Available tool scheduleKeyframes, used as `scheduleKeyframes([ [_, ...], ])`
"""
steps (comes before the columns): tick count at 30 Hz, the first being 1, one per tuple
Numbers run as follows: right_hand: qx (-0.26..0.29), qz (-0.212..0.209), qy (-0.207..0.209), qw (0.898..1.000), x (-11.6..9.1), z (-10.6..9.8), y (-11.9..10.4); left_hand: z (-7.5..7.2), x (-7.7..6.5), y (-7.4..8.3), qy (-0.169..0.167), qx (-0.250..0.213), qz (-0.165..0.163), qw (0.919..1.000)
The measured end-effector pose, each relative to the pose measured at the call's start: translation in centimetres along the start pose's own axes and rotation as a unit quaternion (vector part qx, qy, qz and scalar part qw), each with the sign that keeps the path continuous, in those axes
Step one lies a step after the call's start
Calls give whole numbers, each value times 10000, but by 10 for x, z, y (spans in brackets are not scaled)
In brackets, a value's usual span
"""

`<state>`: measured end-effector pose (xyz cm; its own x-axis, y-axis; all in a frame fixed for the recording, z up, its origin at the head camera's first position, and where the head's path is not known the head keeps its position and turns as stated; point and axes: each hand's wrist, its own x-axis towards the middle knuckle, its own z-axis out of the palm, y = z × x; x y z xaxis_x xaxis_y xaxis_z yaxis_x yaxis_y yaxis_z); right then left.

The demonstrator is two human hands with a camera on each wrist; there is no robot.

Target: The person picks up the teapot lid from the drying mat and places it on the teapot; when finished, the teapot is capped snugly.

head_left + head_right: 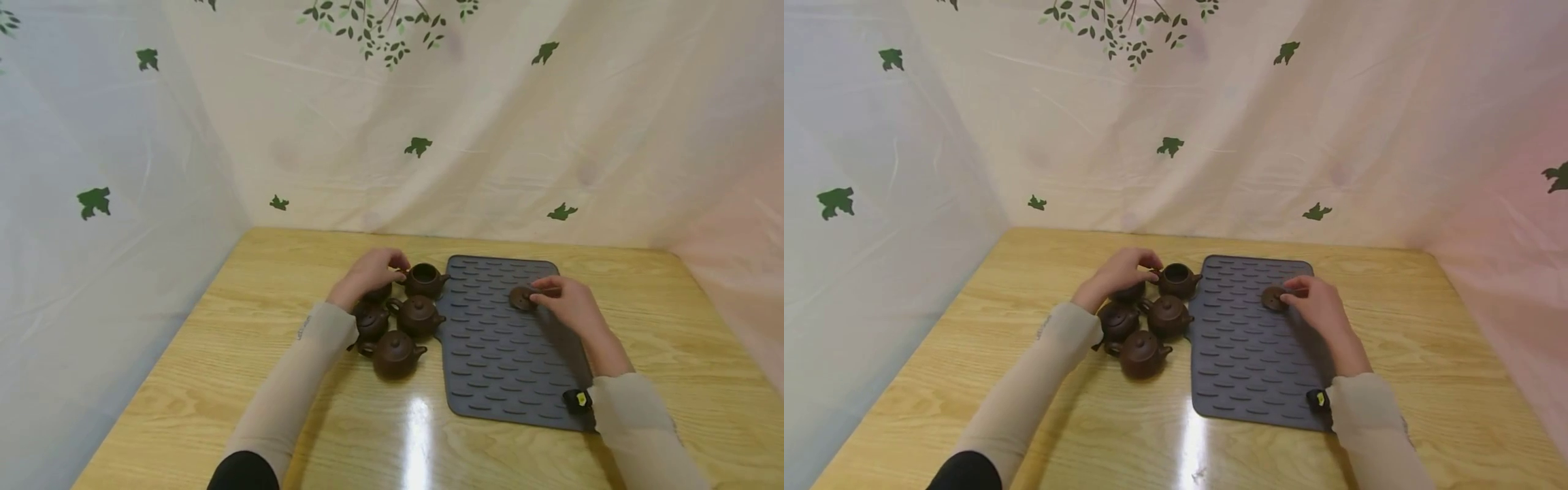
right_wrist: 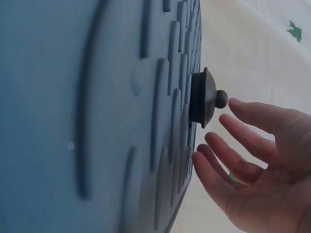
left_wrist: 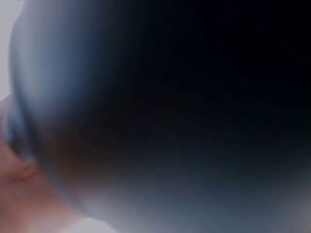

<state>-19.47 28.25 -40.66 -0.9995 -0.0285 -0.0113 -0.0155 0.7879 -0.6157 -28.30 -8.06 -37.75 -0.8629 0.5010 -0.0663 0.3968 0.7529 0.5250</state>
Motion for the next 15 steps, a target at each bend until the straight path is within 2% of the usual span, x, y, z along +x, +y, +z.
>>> scheduleKeyframes([
  [7, -28, -14, -249, 9997, 3, 2, -1, 10, 1, -8, 215, -125, -78, 9997],
  [15, 13, -82, -198, 9998, 3, 4, -3, 17, 2, -10, 388, -134, -183, 9990],
])
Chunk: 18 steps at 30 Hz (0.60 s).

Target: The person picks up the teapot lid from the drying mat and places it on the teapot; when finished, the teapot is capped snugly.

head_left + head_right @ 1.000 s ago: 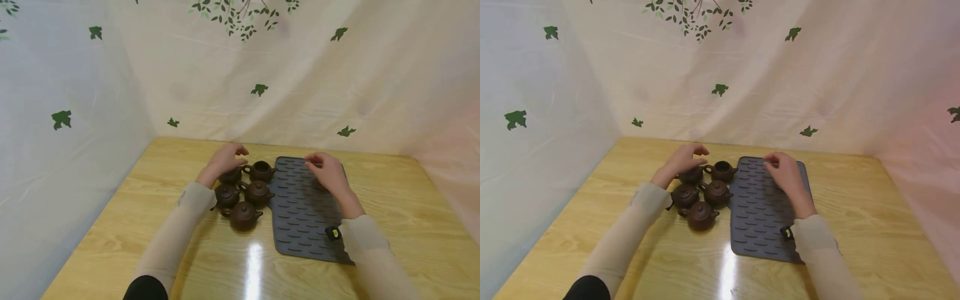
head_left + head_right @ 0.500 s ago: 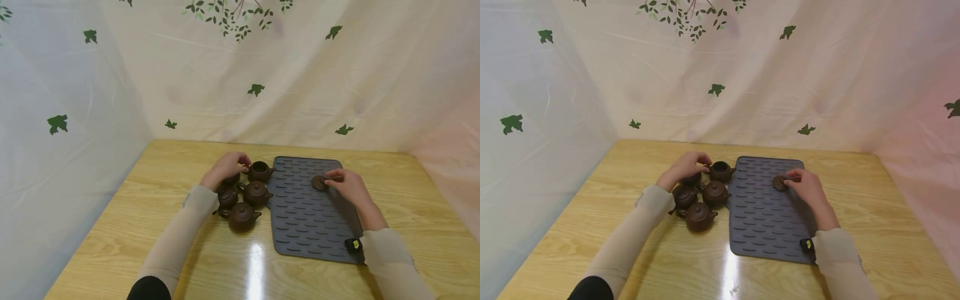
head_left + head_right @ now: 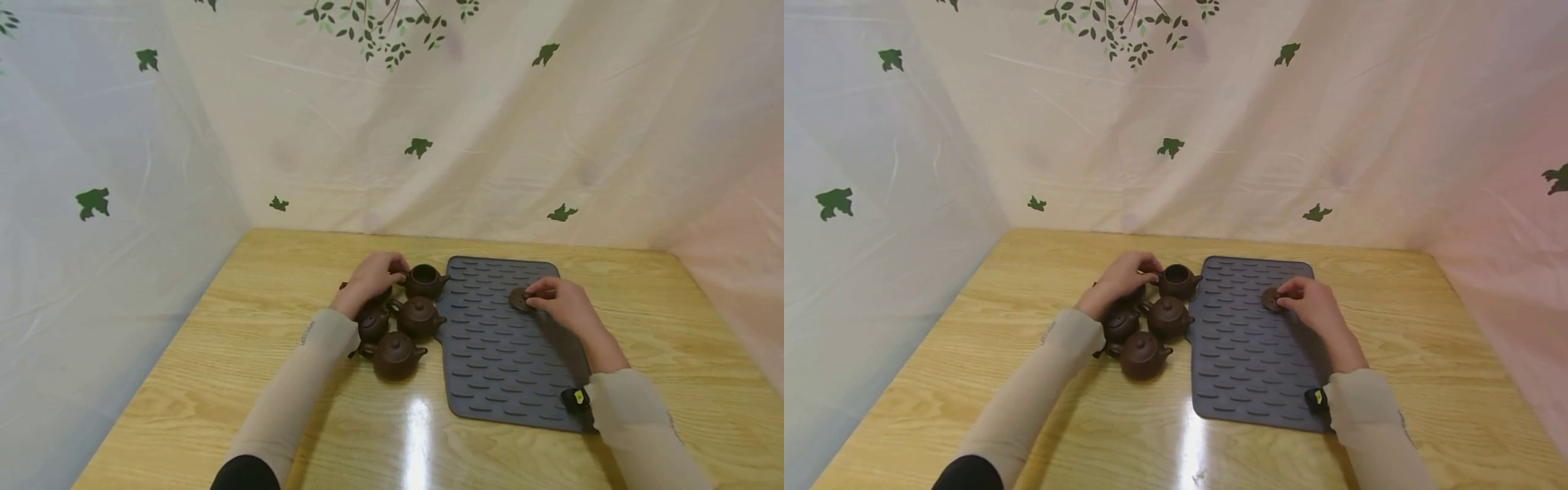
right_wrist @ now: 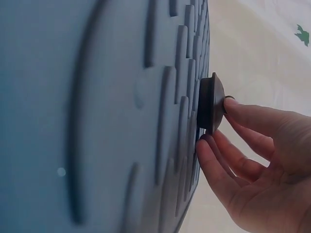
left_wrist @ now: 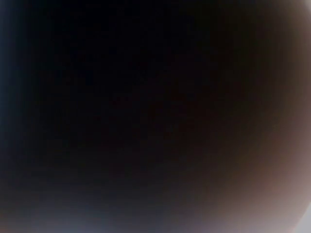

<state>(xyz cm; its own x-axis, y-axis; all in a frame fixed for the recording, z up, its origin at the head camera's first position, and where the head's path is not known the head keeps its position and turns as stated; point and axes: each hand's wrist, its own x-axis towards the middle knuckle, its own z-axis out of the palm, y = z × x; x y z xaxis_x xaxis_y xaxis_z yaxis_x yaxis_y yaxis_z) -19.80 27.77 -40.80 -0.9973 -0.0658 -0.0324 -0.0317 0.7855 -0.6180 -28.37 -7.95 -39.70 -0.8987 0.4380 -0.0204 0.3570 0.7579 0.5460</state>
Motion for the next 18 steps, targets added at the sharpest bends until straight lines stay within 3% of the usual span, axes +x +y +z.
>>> scheduleKeyframes([
  [18, 60, -104, 8, 9999, 14, 4, -26, 4, 1, -1, 137, -66, -86, 9998],
])
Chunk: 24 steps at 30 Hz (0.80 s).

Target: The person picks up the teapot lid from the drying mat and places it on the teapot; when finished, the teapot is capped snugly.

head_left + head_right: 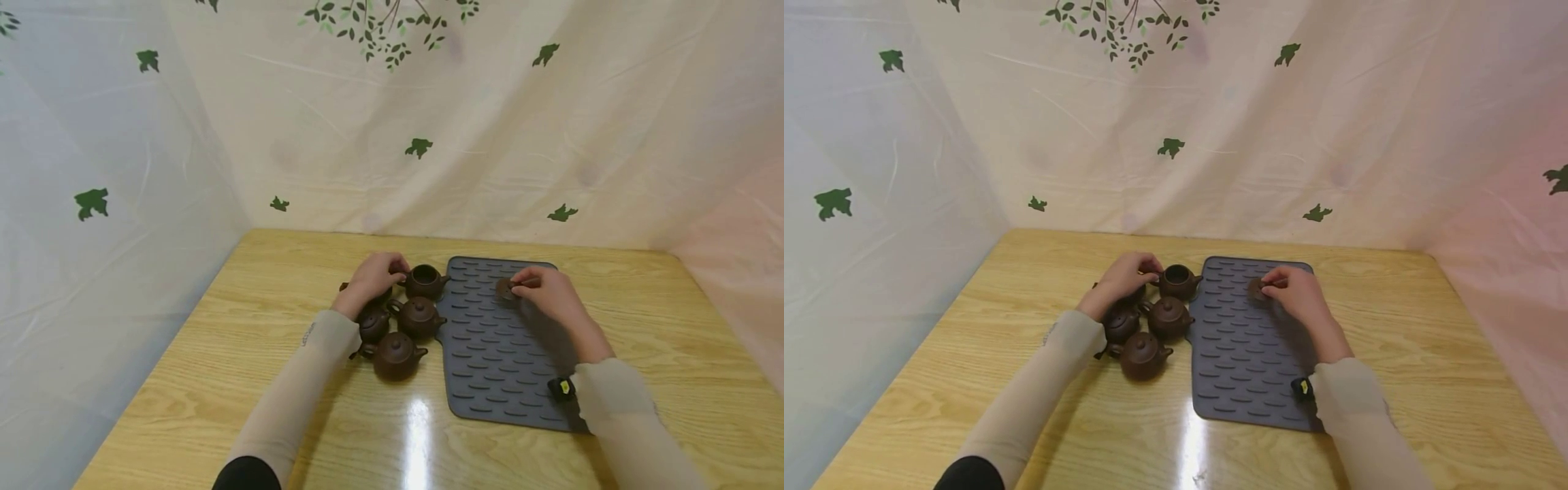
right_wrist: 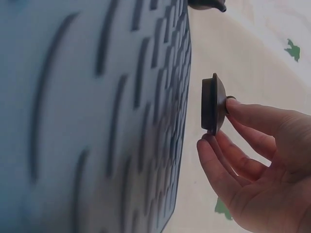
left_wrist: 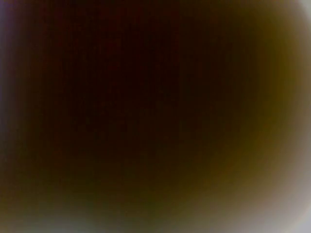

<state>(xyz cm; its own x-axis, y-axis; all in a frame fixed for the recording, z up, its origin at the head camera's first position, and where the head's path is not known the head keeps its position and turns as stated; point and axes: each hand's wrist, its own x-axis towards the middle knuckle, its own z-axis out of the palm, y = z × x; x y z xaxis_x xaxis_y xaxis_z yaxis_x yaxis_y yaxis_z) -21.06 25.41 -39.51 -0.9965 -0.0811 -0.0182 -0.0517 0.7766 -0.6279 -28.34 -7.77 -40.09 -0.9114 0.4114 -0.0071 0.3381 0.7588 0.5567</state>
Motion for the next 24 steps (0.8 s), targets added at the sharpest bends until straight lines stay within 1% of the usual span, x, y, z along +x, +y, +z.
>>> scheduleKeyframes([
  [5, -26, -154, 25, 9999, 8, 5, -13, -1, 0, 0, 1, -7, -17, 10000],
  [8, -38, -155, 2, 9999, 12, 8, -22, -1, 0, 0, 16, -7, -16, 10000],
  [13, 145, -181, -25, 9997, 19, 14, -42, -1, -1, 1, 14, -20, -10, 10000],
  [17, 361, -290, 1, 9989, 27, 19, -58, -1, -2, 2, 6, -3, -22, 10000],
  [24, 592, -503, 60, 9970, 37, 36, -82, -2, -3, 3, 22, 55, -45, 10000],
])
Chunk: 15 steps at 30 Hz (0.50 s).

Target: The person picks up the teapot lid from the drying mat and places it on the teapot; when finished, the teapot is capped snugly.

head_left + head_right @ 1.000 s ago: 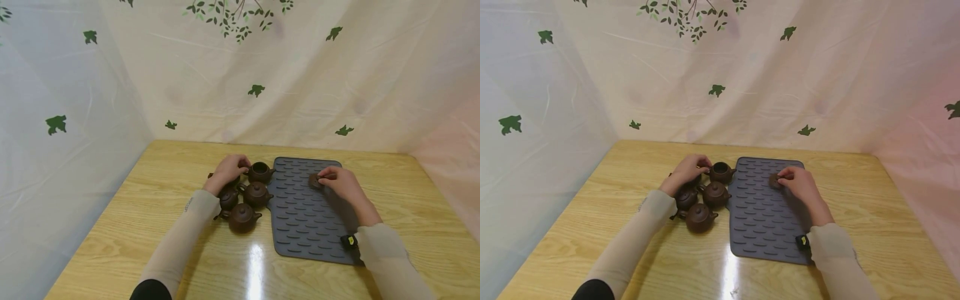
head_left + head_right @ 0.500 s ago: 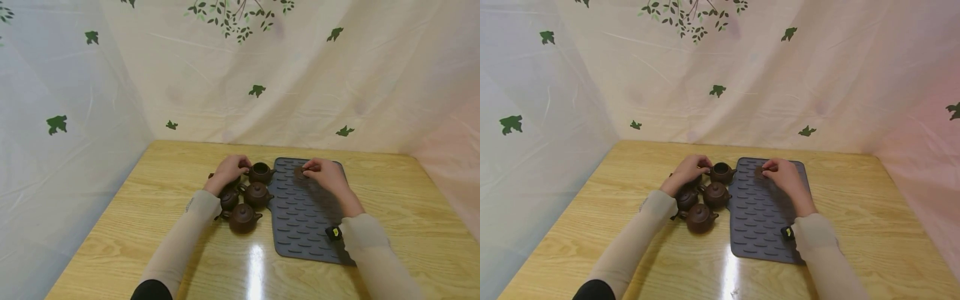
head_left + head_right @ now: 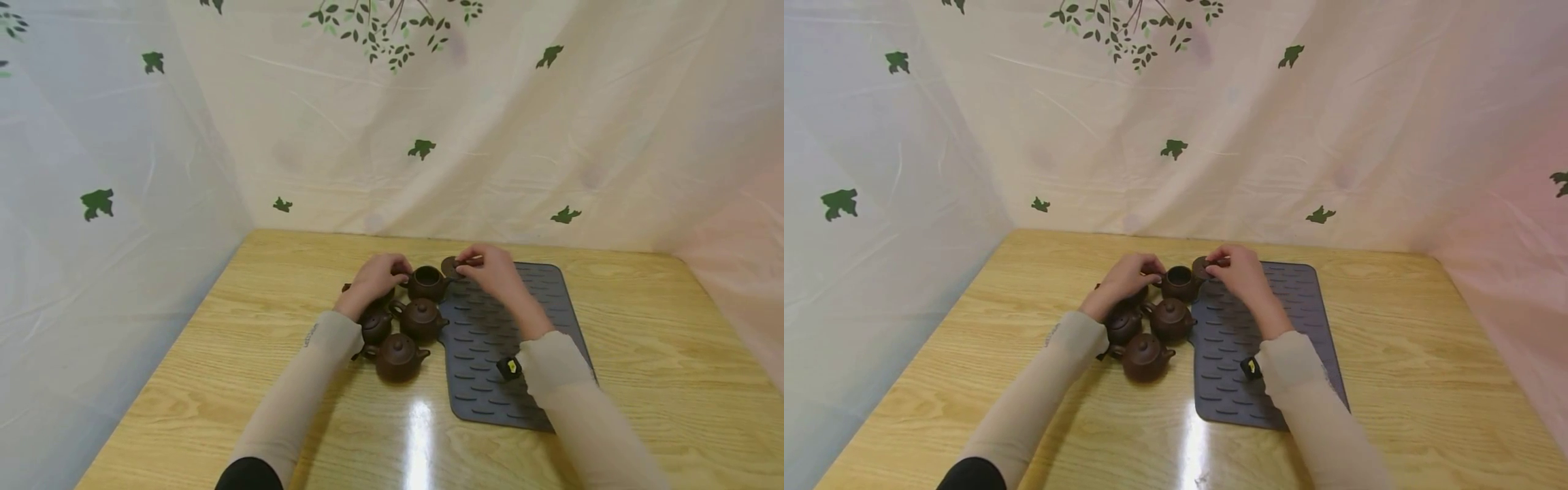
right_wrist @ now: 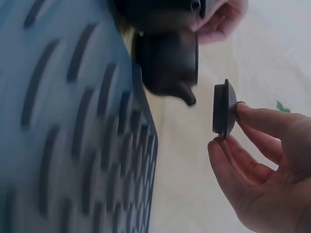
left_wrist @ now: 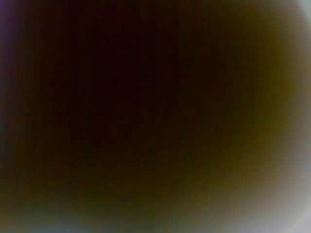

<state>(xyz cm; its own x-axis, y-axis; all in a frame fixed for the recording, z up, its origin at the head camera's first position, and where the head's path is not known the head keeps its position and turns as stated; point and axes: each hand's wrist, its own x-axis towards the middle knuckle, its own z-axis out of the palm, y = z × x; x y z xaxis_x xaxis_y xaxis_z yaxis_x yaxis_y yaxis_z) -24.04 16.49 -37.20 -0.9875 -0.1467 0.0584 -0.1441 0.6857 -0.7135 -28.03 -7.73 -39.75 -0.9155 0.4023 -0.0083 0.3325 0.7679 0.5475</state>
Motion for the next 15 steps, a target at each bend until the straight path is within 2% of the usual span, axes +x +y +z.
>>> scheduleKeyframes([
  [8, 141, 20, -15, 9999, 9, 24, -17, -2, 1, 1, -36, -44, 12, 10000],
  [15, 100, -100, -53, 9999, 10, 38, -18, -1, 1, -1, -39, -91, 58, 9999],
])
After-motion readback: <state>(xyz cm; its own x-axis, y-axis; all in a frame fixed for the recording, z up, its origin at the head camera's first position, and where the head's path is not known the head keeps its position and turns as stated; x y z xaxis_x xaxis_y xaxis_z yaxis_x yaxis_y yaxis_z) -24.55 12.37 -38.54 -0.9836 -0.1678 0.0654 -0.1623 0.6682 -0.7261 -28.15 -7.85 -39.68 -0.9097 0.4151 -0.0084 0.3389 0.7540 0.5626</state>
